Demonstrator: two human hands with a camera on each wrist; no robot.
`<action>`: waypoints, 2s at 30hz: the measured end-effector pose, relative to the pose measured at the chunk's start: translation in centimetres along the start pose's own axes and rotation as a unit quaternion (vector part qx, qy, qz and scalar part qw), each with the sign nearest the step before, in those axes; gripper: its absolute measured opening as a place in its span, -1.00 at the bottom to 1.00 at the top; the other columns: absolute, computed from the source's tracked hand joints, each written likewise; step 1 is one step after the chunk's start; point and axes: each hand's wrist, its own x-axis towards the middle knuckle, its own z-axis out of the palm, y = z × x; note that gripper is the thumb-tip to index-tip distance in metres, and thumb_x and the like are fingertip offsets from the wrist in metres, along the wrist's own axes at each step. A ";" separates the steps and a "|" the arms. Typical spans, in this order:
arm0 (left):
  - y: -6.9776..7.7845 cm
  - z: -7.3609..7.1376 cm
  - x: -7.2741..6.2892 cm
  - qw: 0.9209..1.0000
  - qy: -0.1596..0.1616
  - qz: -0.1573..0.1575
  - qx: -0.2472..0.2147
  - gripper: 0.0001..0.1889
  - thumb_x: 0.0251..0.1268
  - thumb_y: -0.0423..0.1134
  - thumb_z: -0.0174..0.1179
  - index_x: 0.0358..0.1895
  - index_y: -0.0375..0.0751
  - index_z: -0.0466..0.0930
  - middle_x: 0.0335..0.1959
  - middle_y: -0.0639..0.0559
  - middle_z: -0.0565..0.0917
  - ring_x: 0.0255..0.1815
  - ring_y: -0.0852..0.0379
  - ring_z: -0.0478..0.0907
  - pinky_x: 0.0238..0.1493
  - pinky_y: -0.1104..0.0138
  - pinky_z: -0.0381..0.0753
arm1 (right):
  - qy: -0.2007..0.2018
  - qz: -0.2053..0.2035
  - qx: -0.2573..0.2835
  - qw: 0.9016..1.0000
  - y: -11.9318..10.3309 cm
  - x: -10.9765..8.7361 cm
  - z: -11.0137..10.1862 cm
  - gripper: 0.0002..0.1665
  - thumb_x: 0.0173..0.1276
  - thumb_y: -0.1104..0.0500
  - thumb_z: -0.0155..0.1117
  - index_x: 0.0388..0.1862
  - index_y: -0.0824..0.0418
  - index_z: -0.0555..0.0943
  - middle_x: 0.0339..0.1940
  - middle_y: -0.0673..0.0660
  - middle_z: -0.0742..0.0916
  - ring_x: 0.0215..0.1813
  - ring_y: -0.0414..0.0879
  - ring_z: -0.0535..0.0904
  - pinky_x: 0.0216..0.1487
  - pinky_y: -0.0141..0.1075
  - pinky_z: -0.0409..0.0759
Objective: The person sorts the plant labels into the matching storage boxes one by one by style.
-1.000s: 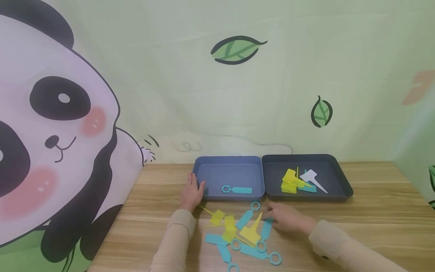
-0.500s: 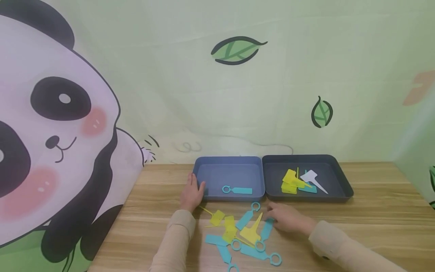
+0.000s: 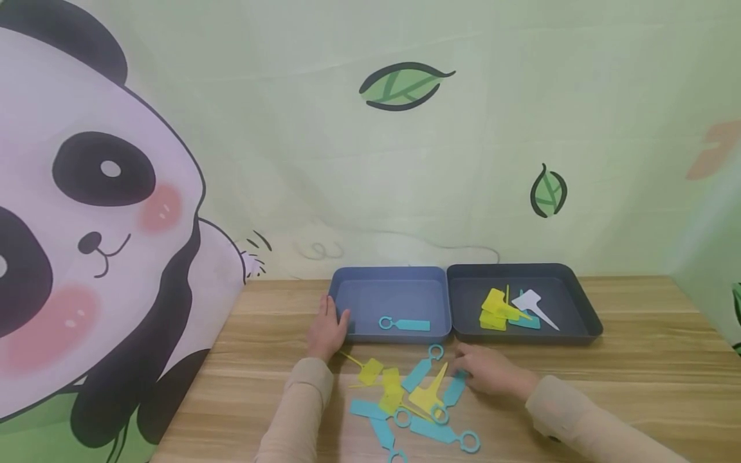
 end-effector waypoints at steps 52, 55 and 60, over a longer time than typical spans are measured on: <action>-0.1 0.3 0.1 1.000 0.004 0.003 -0.009 -0.31 0.33 0.09 -0.28 0.34 -0.38 -0.06 0.41 -0.17 -0.07 0.30 -0.19 0.14 0.20 0.03 0.24 | -0.052 0.067 0.187 0.979 1.2 0.6 -0.4 -0.73 -0.18 0.47 0.04 -0.53 0.14 0.48 -0.59 -0.07 0.49 -0.49 -0.22 0.34 -0.46 -0.41 0.35; -0.2 0.4 0.2 1.000 0.003 0.001 -0.008 -0.30 0.33 0.10 -0.29 0.35 -0.37 -0.07 0.41 -0.17 -0.07 0.31 -0.19 0.14 0.20 0.02 0.25 | -0.046 0.074 0.222 0.971 1.5 0.6 -0.7 -0.77 -0.13 0.48 0.03 -0.53 0.20 0.51 -0.58 -0.04 0.50 -0.49 -0.20 0.35 -0.47 -0.40 0.36; -0.1 0.4 0.2 1.000 0.005 0.002 -0.009 -0.31 0.33 0.08 -0.27 0.34 -0.38 -0.06 0.41 -0.18 -0.06 0.31 -0.19 0.14 0.21 0.03 0.23 | -0.038 0.080 0.256 0.963 1.6 0.6 -1.3 -0.79 -0.12 0.48 0.02 -0.53 0.25 0.54 -0.59 -0.03 0.52 -0.53 -0.22 0.37 -0.52 -0.41 0.39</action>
